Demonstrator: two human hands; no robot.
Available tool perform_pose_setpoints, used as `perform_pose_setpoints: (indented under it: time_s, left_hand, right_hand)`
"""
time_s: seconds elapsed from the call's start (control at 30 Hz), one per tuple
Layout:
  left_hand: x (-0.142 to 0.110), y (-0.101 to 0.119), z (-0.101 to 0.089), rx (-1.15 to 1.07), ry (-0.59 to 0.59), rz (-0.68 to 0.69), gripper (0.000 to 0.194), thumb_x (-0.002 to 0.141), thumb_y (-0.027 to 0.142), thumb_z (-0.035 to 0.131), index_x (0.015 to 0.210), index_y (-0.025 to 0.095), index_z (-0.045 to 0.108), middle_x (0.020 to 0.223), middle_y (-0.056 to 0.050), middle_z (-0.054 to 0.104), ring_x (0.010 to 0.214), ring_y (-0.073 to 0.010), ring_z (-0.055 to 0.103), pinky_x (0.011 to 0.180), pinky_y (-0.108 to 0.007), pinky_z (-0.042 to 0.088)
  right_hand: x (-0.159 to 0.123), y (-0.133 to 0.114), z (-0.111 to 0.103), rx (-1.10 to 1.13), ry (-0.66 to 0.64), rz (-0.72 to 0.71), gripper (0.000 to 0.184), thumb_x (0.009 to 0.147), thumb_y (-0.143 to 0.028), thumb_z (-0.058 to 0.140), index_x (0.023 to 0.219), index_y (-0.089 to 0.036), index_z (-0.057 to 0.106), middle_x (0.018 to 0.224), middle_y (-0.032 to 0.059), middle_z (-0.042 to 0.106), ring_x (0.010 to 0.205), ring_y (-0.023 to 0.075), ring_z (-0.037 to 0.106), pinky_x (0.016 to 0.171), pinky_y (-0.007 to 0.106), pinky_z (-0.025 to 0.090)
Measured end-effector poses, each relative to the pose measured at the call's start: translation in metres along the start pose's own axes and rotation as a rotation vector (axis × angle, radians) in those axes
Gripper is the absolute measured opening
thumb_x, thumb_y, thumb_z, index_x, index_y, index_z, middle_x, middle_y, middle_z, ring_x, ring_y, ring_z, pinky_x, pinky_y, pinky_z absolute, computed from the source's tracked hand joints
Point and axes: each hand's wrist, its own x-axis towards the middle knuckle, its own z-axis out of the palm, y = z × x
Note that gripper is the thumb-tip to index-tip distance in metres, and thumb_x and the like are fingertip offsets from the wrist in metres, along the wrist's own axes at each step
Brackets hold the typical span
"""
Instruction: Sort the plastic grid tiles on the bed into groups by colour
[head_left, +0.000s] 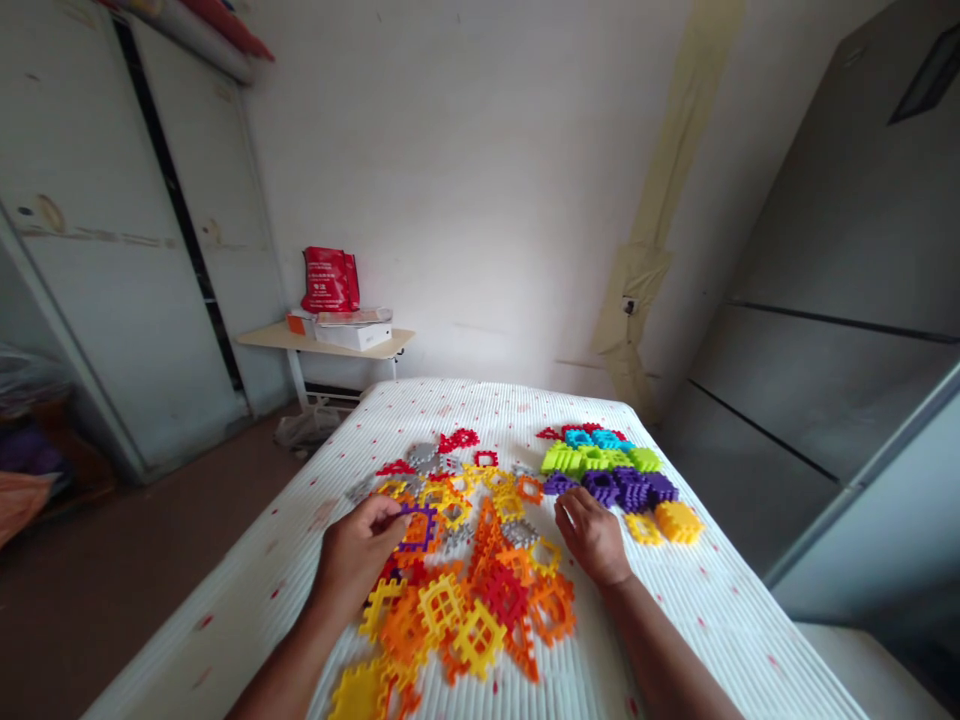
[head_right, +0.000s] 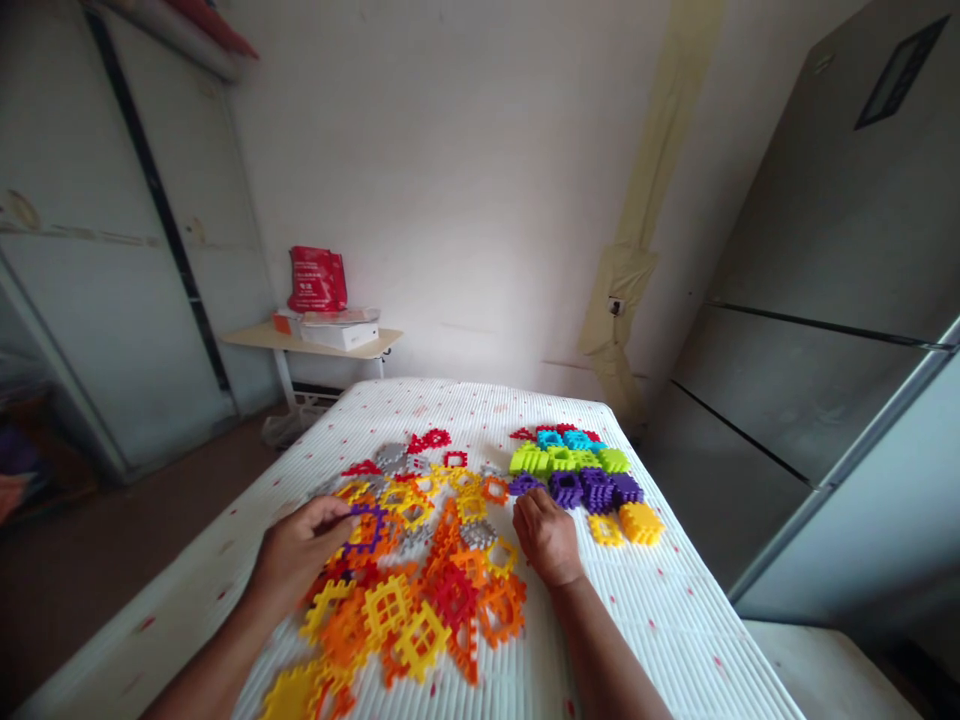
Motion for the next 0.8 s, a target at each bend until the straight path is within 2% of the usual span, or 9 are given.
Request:
perform_pose_setpoints:
  time_s: [0.13,0.23,0.37,0.47,0.57,0.67,0.73,0.8]
  left_hand:
    - [0.008,0.01,0.02,-0.165,-0.08,-0.035,0.021,0.06,0.037,0.066,0.065,0.019,0.058,0.054,0.005,0.054,0.051,-0.0114,0.049,0.05,-0.021,0.038]
    - [0.008,0.021,0.032,-0.239,-0.129,-0.079,0.023,0.062,0.039,0.065,0.066,0.019,0.055,0.051,0.007,0.05,0.044,-0.0098,0.045,0.042,-0.02,0.035]
    - [0.002,0.031,0.047,-0.334,-0.177,-0.104,0.026,0.064,0.041,0.065,0.067,0.019,0.05,0.056,0.006,0.054,0.048,-0.01,0.048,0.044,-0.02,0.04]
    - [-0.004,0.032,0.057,-0.393,-0.208,-0.126,0.029,0.063,0.042,0.067,0.07,0.019,0.05,0.06,0.005,0.056,0.052,-0.0108,0.051,0.047,-0.021,0.043]
    - [-0.01,0.029,0.064,-0.401,-0.227,-0.145,0.031,0.061,0.043,0.069,0.07,0.019,0.052,0.058,0.005,0.057,0.051,-0.0107,0.051,0.048,-0.021,0.043]
    - [-0.013,0.025,0.066,-0.355,-0.229,-0.149,0.033,0.059,0.045,0.07,0.072,0.019,0.056,0.058,0.002,0.06,0.055,-0.0132,0.055,0.05,-0.022,0.044]
    - [-0.015,0.023,0.065,-0.348,-0.228,-0.146,0.036,0.058,0.047,0.07,0.077,0.018,0.061,0.067,-0.001,0.065,0.062,-0.0158,0.059,0.054,-0.023,0.045]
    - [-0.016,0.024,0.063,-0.35,-0.243,-0.146,0.041,0.061,0.05,0.068,0.083,0.016,0.064,0.071,-0.003,0.067,0.066,-0.0169,0.06,0.058,-0.024,0.046]
  right_hand:
    - [0.006,-0.027,0.0,0.216,0.001,0.089,0.018,0.09,-0.023,0.043,0.089,-0.017,0.06,0.083,0.0064,0.062,0.069,0.0133,0.059,0.062,0.022,0.044]
    - [0.013,-0.058,-0.001,0.41,-0.058,0.167,0.018,0.088,-0.027,0.048,0.096,-0.018,0.061,0.086,0.0056,0.062,0.062,0.0112,0.056,0.059,0.022,0.044]
    - [0.02,-0.092,-0.003,0.621,-0.157,0.257,0.019,0.083,-0.03,0.055,0.097,-0.018,0.062,0.085,0.0039,0.063,0.063,0.0112,0.055,0.057,0.022,0.042]
    - [0.021,-0.104,0.0,0.795,-0.179,0.366,0.016,0.08,-0.028,0.057,0.09,-0.018,0.064,0.079,0.0017,0.062,0.06,0.0101,0.052,0.055,0.021,0.041]
    - [0.018,-0.107,0.008,0.965,-0.112,0.471,0.012,0.079,-0.027,0.057,0.084,-0.018,0.062,0.073,-0.0002,0.061,0.06,0.0102,0.052,0.055,0.02,0.041]
    - [0.014,-0.105,0.011,0.911,-0.025,0.484,0.007,0.078,-0.022,0.056,0.082,-0.018,0.061,0.071,-0.0011,0.06,0.06,0.0103,0.053,0.054,0.02,0.042]
    - [0.013,-0.105,0.009,0.737,0.01,0.381,0.008,0.079,-0.019,0.055,0.084,-0.019,0.061,0.073,0.0005,0.061,0.063,0.0115,0.055,0.058,0.021,0.044]
    - [0.012,-0.104,0.005,0.557,0.034,0.195,0.013,0.084,-0.017,0.051,0.088,-0.019,0.062,0.079,0.0037,0.063,0.071,0.0136,0.058,0.064,0.023,0.046]
